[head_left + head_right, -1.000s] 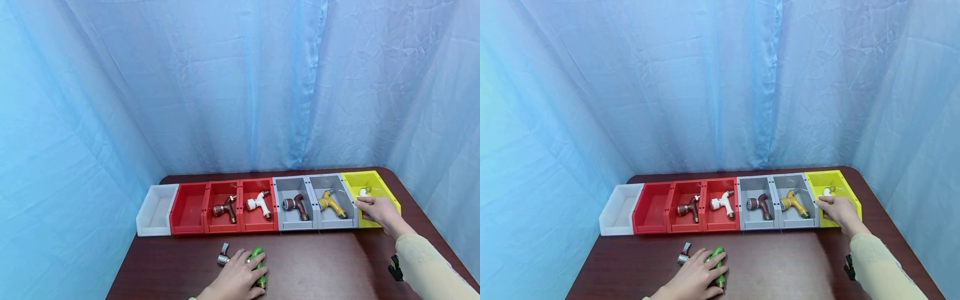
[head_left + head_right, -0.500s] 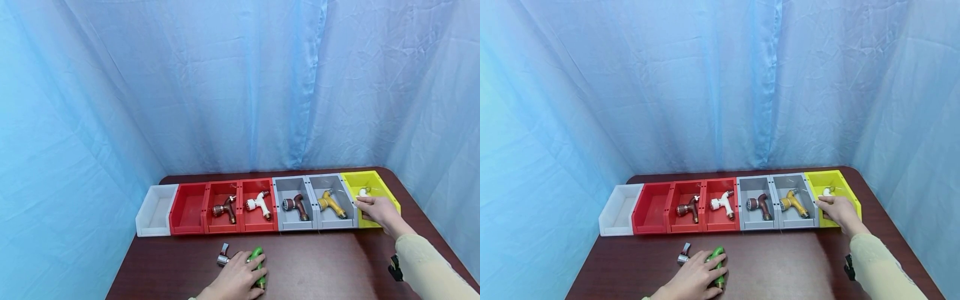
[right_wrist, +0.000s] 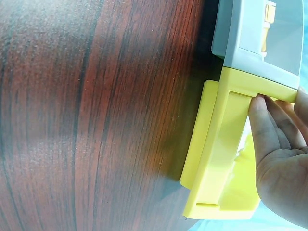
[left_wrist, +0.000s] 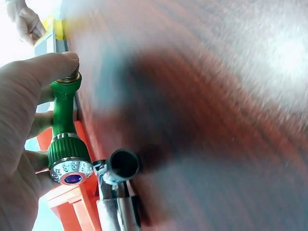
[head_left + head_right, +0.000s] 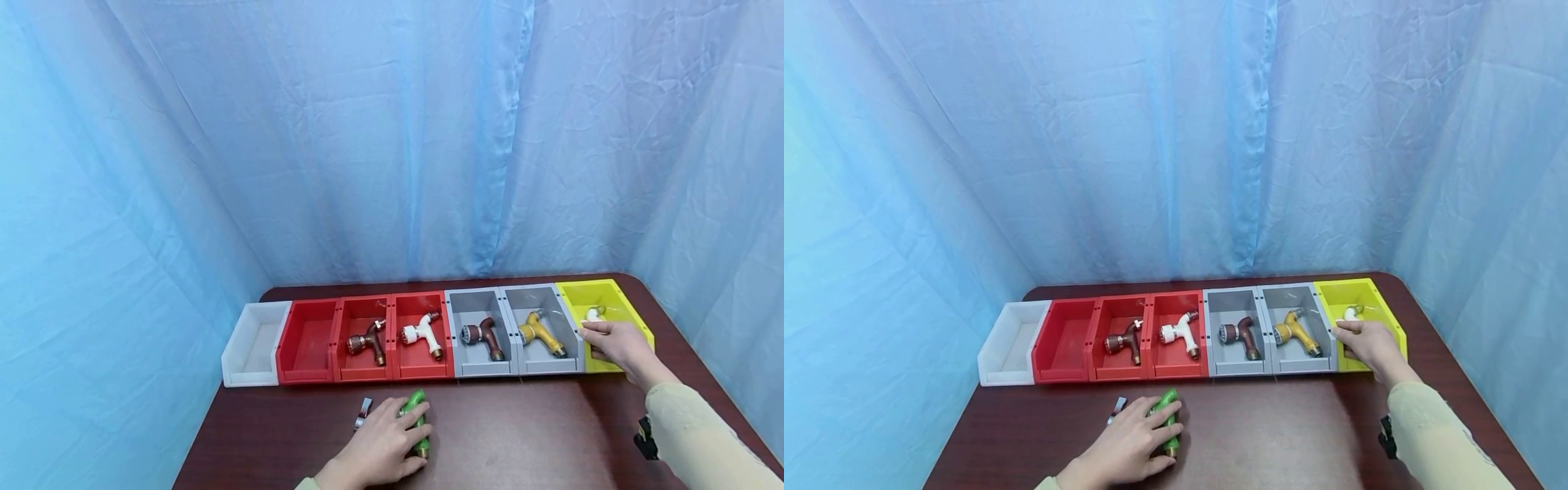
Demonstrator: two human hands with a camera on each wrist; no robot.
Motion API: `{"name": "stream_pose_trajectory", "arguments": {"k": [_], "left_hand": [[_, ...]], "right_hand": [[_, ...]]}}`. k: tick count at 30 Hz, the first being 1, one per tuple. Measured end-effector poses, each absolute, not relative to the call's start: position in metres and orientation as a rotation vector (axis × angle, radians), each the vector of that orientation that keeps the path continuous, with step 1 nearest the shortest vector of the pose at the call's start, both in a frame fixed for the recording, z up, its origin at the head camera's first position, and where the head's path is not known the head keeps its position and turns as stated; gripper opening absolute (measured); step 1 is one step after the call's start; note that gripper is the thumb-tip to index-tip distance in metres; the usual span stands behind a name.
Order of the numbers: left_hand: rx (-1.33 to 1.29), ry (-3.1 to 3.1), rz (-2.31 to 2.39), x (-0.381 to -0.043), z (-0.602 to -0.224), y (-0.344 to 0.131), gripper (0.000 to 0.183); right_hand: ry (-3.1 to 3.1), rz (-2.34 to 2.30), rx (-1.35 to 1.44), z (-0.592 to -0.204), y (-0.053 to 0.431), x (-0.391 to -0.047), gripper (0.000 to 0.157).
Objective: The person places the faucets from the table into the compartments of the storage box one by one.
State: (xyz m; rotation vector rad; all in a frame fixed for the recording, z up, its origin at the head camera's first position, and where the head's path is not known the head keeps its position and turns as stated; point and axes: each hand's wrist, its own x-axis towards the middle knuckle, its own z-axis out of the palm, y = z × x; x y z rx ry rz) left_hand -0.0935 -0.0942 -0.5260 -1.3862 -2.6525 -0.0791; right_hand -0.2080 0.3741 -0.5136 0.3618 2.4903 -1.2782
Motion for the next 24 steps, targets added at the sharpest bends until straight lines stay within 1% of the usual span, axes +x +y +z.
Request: {"name": "stream_pose_trajectory", "arguments": {"k": [15,24], "left_hand": [[-1.269,-2.744,-0.101,-0.108,-0.508,-0.110,0.045],[-1.168,-2.782,-0.118,-0.115,-0.496,-0.119,0.051]], "right_hand": [[2.486,-1.293,0.351,-0.512,0.373,-0.207,0.080],[2.477,-1.309,0.347,-0.510,0.372,-0.207,0.078]]}}
